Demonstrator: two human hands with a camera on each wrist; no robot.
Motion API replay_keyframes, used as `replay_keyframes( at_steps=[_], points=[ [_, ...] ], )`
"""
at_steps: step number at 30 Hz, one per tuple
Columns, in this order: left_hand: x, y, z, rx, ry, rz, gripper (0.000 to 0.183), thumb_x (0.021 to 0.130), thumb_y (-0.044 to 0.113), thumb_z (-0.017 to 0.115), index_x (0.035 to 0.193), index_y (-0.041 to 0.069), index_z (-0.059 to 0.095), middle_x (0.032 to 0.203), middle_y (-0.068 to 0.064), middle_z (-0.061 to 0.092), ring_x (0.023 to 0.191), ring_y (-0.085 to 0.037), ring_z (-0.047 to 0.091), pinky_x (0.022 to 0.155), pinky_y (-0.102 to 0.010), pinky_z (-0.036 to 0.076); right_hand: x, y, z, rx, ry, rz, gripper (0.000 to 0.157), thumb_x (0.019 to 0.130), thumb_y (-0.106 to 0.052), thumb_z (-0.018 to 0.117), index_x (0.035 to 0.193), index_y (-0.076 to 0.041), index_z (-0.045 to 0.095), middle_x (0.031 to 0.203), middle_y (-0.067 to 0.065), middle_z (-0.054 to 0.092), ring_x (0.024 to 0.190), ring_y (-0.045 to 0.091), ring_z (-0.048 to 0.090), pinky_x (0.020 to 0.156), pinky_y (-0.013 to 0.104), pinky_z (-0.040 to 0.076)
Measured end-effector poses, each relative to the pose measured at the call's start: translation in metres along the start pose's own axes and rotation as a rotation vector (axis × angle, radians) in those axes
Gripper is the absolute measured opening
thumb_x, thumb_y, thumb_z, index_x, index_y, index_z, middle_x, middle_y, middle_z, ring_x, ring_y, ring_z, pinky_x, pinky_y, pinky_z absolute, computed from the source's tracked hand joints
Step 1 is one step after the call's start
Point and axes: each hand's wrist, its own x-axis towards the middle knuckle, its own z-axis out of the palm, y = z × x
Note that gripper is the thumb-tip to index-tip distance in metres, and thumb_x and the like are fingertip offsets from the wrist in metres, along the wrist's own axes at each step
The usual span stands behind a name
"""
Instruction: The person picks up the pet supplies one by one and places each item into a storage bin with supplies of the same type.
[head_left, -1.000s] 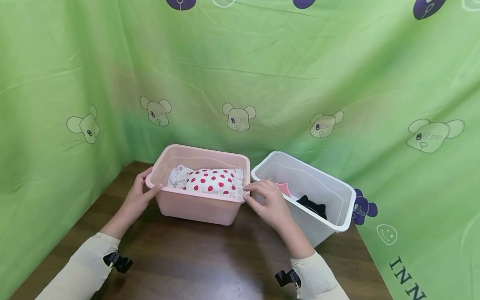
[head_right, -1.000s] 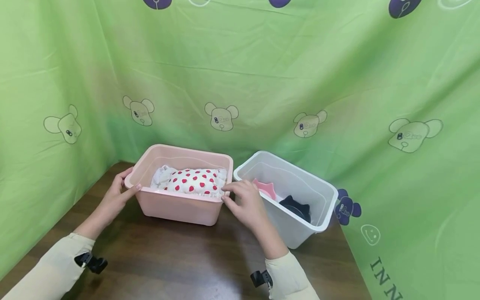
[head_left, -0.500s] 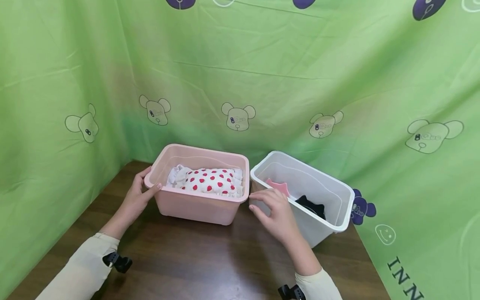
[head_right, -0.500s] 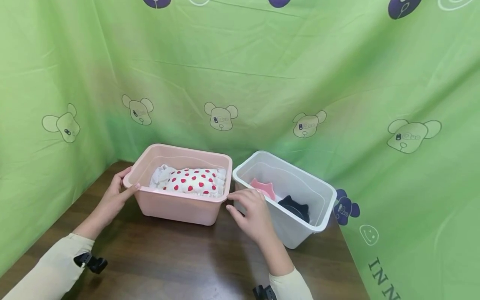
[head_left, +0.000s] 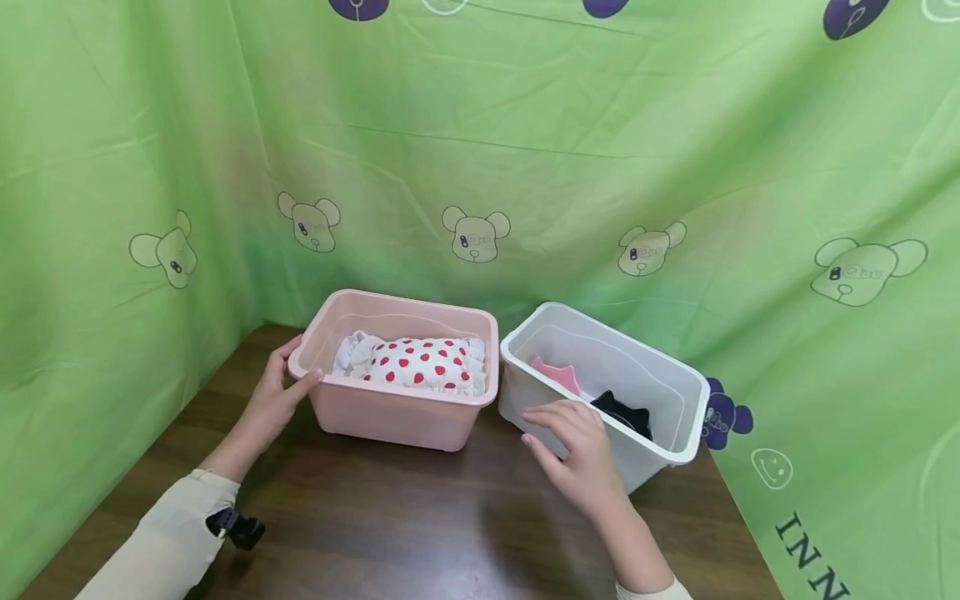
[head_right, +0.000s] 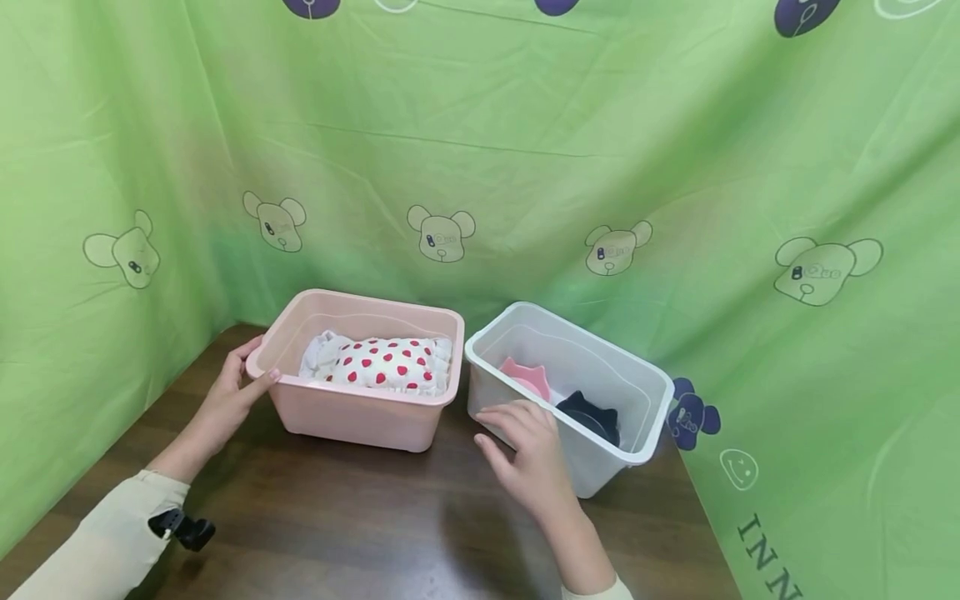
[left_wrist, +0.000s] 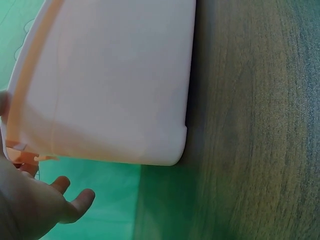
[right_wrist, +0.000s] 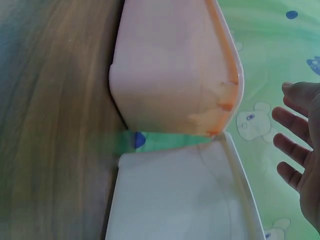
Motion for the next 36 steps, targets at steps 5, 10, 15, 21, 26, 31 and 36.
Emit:
replay_keyframes(
  at_steps=[5,10,15,21,26,31,36],
  points=[
    [0.001,-0.001,0.0,-0.008,-0.007,-0.003,0.081,0.102,0.024,0.065,0.164,0.01,0.014,0.166,-0.019,0.026,0.15,-0.034,0.023,0.122,-0.06,0.013,-0.015,0.001,-0.015,-0.026,0.033,0.005,0.034,0.078,-0.009,0.084,0.11,-0.018,0.077,0.11,-0.004,0.075,0.107,0.022,0.062,0.103,0.033,0.036],
    [0.002,-0.002,-0.001,-0.013,-0.004,-0.004,0.082,0.102,0.025,0.064,0.164,0.009,0.013,0.165,-0.02,0.025,0.149,-0.035,0.023,0.121,-0.062,0.014,-0.029,0.004,-0.026,-0.043,0.041,0.049,0.036,0.078,-0.008,0.084,0.111,-0.018,0.077,0.11,-0.002,0.076,0.108,0.023,0.062,0.106,0.028,0.033],
    [0.001,-0.003,0.0,-0.021,-0.001,-0.006,0.08,0.102,0.024,0.063,0.164,0.008,0.014,0.165,-0.021,0.026,0.148,-0.035,0.024,0.121,-0.061,0.013,-0.043,0.007,-0.033,-0.052,0.068,0.069,0.039,0.075,-0.005,0.085,0.112,-0.016,0.078,0.11,0.002,0.076,0.108,0.024,0.062,0.107,0.025,0.032],
    [0.002,-0.002,0.002,-0.033,0.0,0.0,0.08,0.102,0.023,0.064,0.163,0.009,0.015,0.165,-0.018,0.026,0.148,-0.033,0.025,0.121,-0.06,0.016,-0.057,0.014,-0.042,-0.037,0.13,0.058,0.042,0.073,-0.004,0.083,0.113,-0.014,0.078,0.11,0.006,0.076,0.107,0.025,0.061,0.106,0.024,0.032],
    [0.004,-0.001,0.002,-0.029,-0.002,0.001,0.08,0.102,0.025,0.063,0.163,0.009,0.014,0.166,-0.017,0.025,0.15,-0.033,0.023,0.121,-0.059,0.016,-0.065,0.017,-0.051,-0.06,0.147,0.079,0.043,0.073,-0.005,0.083,0.114,-0.014,0.078,0.111,0.007,0.076,0.109,0.026,0.061,0.107,0.023,0.031],
    [0.002,-0.002,0.003,-0.03,-0.015,-0.008,0.08,0.103,0.023,0.063,0.164,0.008,0.013,0.166,-0.02,0.024,0.15,-0.034,0.023,0.121,-0.061,0.016,-0.072,0.018,-0.061,-0.084,0.147,0.106,0.044,0.07,-0.002,0.084,0.113,-0.014,0.078,0.111,0.007,0.076,0.112,0.02,0.059,0.109,0.022,0.03],
    [0.001,-0.001,0.001,-0.023,-0.005,0.001,0.08,0.102,0.023,0.063,0.164,0.009,0.014,0.166,-0.018,0.025,0.15,-0.033,0.023,0.121,-0.06,0.016,-0.076,0.02,-0.067,-0.099,0.152,0.119,0.042,0.072,-0.004,0.084,0.113,-0.014,0.078,0.112,0.007,0.076,0.114,0.013,0.058,0.108,0.021,0.029]
  ],
)
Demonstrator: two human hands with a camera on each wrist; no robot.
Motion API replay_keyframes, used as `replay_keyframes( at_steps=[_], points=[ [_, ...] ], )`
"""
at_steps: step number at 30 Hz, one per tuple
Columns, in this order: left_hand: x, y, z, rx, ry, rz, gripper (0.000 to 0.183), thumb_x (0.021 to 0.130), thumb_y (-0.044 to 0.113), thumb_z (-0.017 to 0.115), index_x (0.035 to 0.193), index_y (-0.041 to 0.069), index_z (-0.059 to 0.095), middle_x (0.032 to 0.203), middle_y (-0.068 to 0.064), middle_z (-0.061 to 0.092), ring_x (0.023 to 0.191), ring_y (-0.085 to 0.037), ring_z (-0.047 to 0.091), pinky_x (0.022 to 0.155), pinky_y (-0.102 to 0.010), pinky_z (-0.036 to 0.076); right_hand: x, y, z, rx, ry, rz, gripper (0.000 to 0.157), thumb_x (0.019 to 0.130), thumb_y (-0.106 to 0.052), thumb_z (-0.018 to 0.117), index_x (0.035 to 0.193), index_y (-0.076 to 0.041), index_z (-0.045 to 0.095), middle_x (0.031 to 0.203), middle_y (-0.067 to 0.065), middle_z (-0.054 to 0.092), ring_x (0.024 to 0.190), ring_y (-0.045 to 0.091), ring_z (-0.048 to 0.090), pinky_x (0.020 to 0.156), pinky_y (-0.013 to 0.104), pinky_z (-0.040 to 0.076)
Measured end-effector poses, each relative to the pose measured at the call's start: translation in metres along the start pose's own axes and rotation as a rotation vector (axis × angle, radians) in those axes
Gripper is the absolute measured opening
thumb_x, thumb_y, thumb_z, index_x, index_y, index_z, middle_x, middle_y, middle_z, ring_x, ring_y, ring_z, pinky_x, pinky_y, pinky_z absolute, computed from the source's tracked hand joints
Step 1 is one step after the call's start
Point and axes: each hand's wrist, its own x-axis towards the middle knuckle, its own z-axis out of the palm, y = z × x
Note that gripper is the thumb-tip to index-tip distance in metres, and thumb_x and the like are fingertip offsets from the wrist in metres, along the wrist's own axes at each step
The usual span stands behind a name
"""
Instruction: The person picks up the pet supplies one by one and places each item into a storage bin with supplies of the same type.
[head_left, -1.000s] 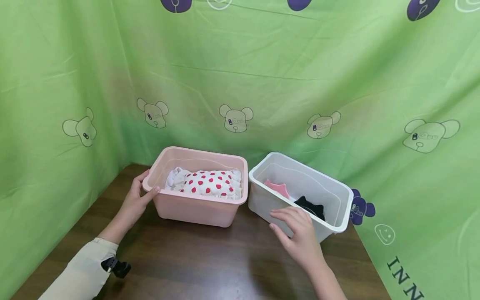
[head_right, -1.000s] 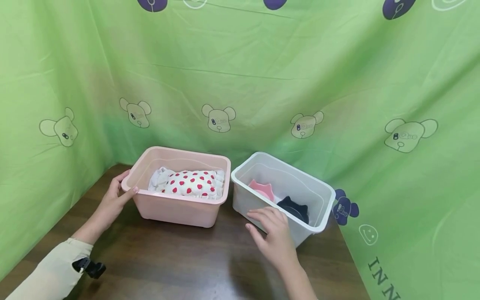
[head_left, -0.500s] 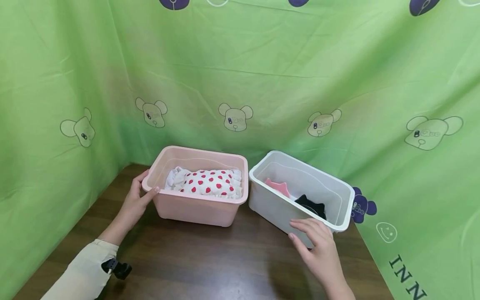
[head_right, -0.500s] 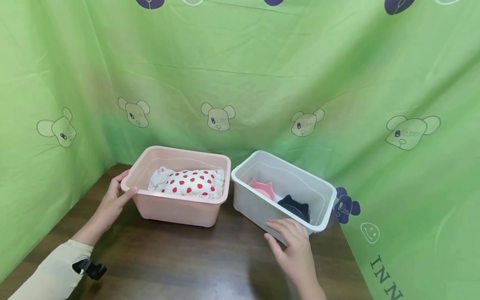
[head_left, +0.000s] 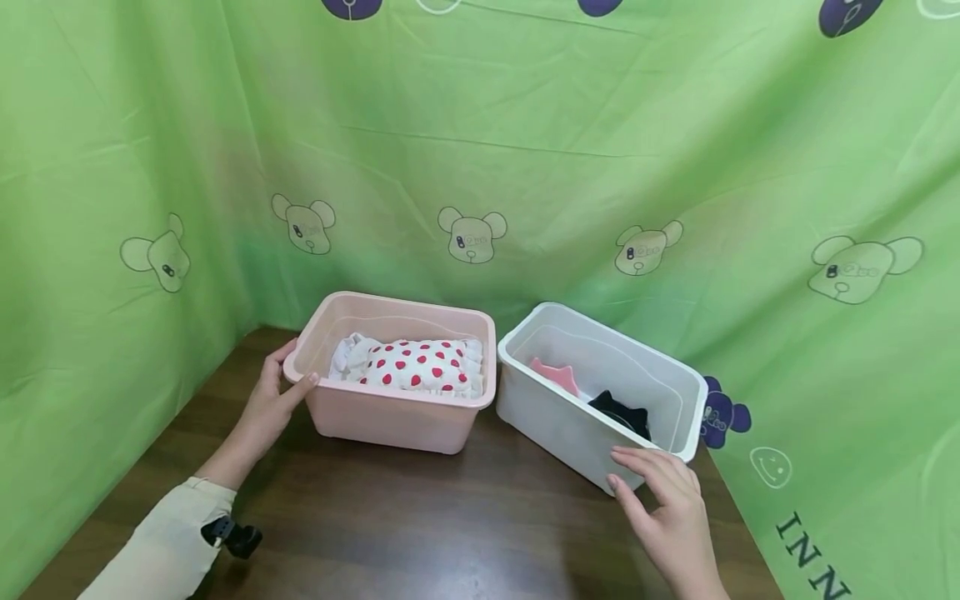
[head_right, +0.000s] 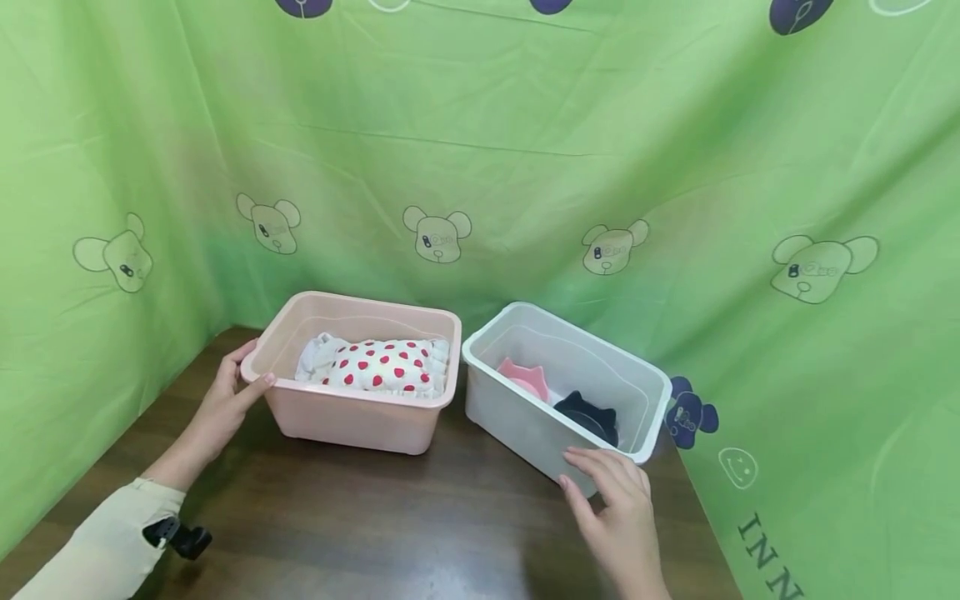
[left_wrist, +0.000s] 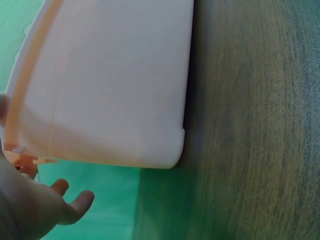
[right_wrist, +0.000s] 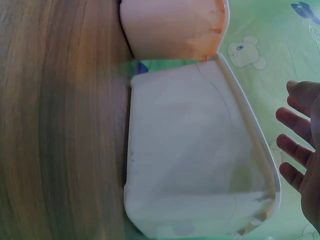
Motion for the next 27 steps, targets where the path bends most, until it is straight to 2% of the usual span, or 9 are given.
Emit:
replay_keyframes(
  at_steps=[8,14,18,22,27],
  points=[
    [0.002,-0.003,-0.001,0.011,0.006,0.013,0.08,0.103,0.026,0.063,0.163,0.009,0.014,0.166,-0.019,0.025,0.15,-0.034,0.024,0.12,-0.059,0.019,-0.006,0.008,-0.017,-0.041,-0.076,0.087,0.043,0.072,0.001,0.085,0.113,-0.011,0.077,0.113,0.007,0.075,0.117,0.005,0.053,0.104,0.017,0.027],
    [0.002,-0.002,0.0,0.028,0.009,-0.011,0.08,0.102,0.028,0.064,0.164,0.011,0.015,0.164,-0.019,0.028,0.149,-0.034,0.025,0.119,-0.06,0.02,-0.013,0.022,-0.031,-0.067,-0.076,0.106,0.044,0.071,0.003,0.084,0.113,-0.007,0.077,0.111,0.011,0.075,0.119,0.002,0.052,0.104,0.017,0.026],
    [0.002,0.0,-0.003,0.098,0.01,-0.009,0.081,0.102,0.034,0.064,0.164,0.012,0.018,0.16,-0.023,0.032,0.145,-0.036,0.029,0.116,-0.062,0.024,-0.018,0.03,-0.04,-0.087,-0.075,0.13,0.043,0.072,0.003,0.083,0.113,-0.005,0.077,0.113,0.011,0.074,0.122,-0.006,0.047,0.104,0.016,0.025],
    [0.002,0.002,-0.008,0.215,0.015,-0.002,0.081,0.1,0.04,0.065,0.164,0.012,0.024,0.16,-0.024,0.035,0.143,-0.039,0.033,0.111,-0.066,0.031,-0.021,0.038,-0.048,-0.112,-0.052,0.123,0.044,0.07,0.004,0.084,0.112,-0.007,0.077,0.111,0.002,0.075,0.121,-0.011,0.045,0.103,0.015,0.024],
    [0.001,0.004,-0.017,0.274,0.003,-0.022,0.081,0.098,0.044,0.067,0.163,0.015,0.029,0.165,-0.019,0.031,0.151,-0.044,0.025,0.112,-0.074,0.024,-0.023,0.046,-0.055,-0.143,-0.046,0.132,0.046,0.069,0.005,0.084,0.112,-0.011,0.078,0.109,-0.001,0.074,0.12,-0.015,0.043,0.105,0.014,0.022]
  ],
)
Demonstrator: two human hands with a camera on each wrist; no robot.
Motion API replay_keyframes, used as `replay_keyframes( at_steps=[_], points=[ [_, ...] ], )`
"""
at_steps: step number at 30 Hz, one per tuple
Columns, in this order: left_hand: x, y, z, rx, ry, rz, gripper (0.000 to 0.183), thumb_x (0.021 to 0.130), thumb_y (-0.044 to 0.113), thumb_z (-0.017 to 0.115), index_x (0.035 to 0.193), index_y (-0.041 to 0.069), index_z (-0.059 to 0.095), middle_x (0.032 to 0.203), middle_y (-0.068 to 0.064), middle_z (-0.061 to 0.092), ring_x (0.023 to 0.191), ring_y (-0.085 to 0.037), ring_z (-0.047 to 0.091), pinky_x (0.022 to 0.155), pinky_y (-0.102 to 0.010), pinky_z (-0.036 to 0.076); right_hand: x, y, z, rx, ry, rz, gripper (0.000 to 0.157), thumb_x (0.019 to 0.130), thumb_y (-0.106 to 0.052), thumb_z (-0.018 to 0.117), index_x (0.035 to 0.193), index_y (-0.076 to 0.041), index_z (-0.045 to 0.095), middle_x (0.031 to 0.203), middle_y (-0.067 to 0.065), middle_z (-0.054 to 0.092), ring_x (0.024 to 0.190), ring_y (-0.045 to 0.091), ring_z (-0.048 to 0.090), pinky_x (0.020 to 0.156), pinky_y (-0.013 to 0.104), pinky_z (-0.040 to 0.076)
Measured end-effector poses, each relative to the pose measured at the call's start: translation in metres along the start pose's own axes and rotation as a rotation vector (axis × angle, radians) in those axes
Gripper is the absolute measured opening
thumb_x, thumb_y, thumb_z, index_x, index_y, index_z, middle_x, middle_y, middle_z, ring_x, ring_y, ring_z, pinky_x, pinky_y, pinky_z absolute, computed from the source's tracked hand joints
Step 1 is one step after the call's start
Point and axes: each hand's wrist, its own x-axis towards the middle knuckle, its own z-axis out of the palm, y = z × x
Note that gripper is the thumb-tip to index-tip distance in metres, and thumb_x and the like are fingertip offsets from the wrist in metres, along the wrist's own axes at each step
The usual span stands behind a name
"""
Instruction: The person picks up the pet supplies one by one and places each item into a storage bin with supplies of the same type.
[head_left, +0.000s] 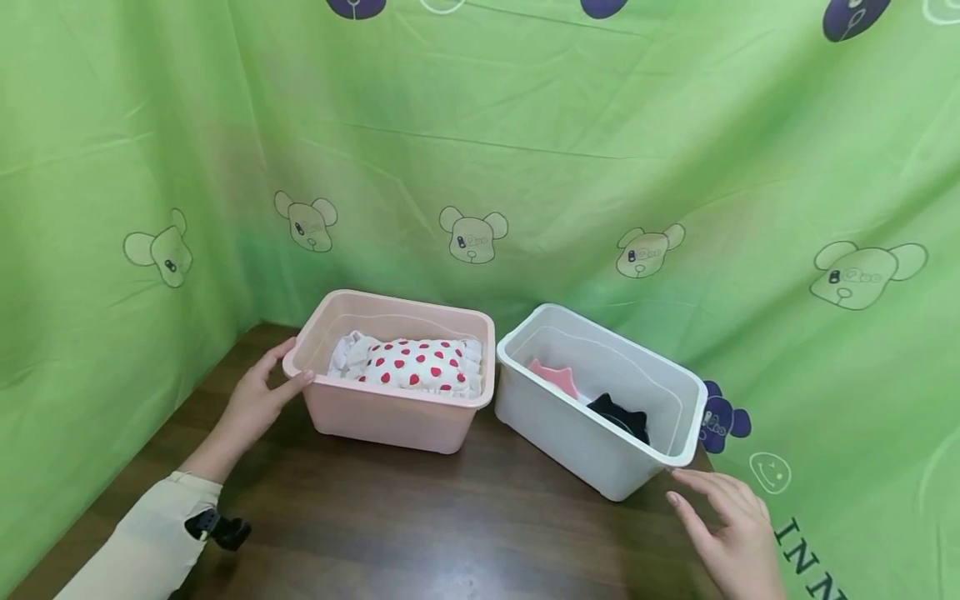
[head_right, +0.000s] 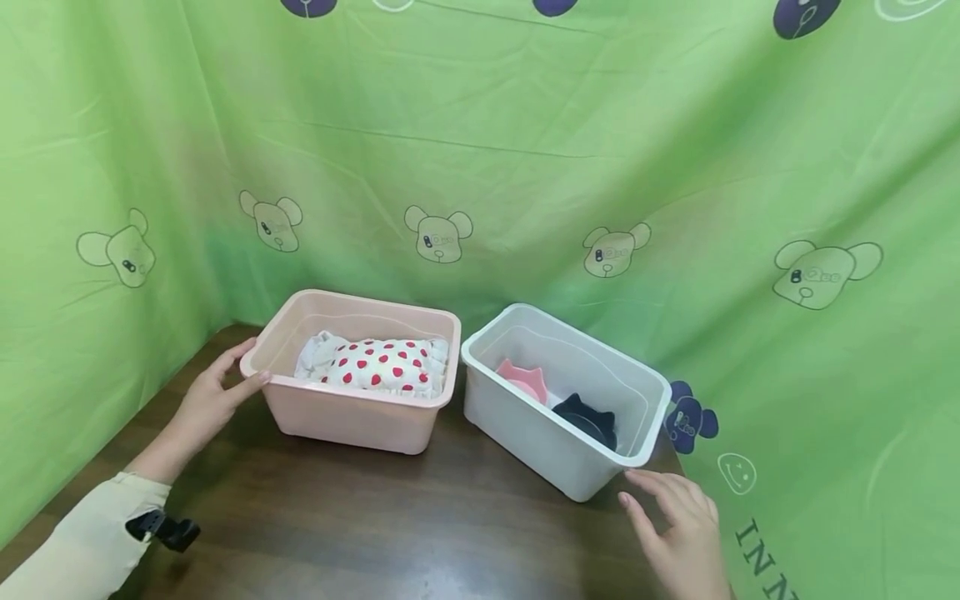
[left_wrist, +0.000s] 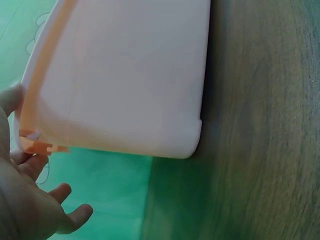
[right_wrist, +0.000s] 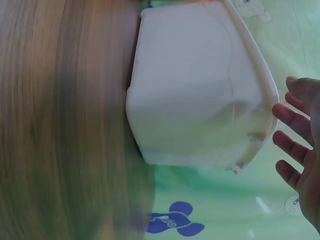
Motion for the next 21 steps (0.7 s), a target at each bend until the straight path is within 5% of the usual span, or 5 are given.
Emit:
replay_keyframes(
  at_steps=[10,16,21],
  points=[
    [-0.008,-0.005,-0.019,0.078,-0.009,0.012,0.076,0.098,0.052,0.064,0.16,0.017,0.037,0.164,-0.018,0.035,0.151,-0.047,0.026,0.107,-0.079,0.026,-0.006,0.014,-0.01,-0.072,-0.006,0.046,0.043,0.072,0.002,0.085,0.112,-0.008,0.077,0.109,0.01,0.074,0.121,-0.019,0.039,0.107,0.014,0.02],
    [-0.015,-0.014,-0.025,0.115,-0.012,0.049,0.071,0.099,0.048,0.066,0.157,0.015,0.043,0.159,-0.019,0.042,0.147,-0.049,0.031,0.105,-0.078,0.029,-0.011,0.022,-0.018,-0.137,-0.026,0.086,0.036,0.077,-0.004,0.085,0.112,-0.008,0.076,0.11,0.018,0.072,0.12,-0.015,0.036,0.106,0.034,0.027],
    [-0.023,-0.02,-0.033,0.196,-0.004,0.077,0.067,0.099,0.048,0.065,0.152,0.011,0.049,0.152,-0.021,0.051,0.142,-0.049,0.04,0.102,-0.075,0.035,-0.014,0.031,-0.018,-0.163,-0.028,0.067,0.033,0.078,-0.005,0.084,0.11,-0.008,0.076,0.109,0.018,0.072,0.114,0.004,0.047,0.097,0.044,0.029]
  ],
)
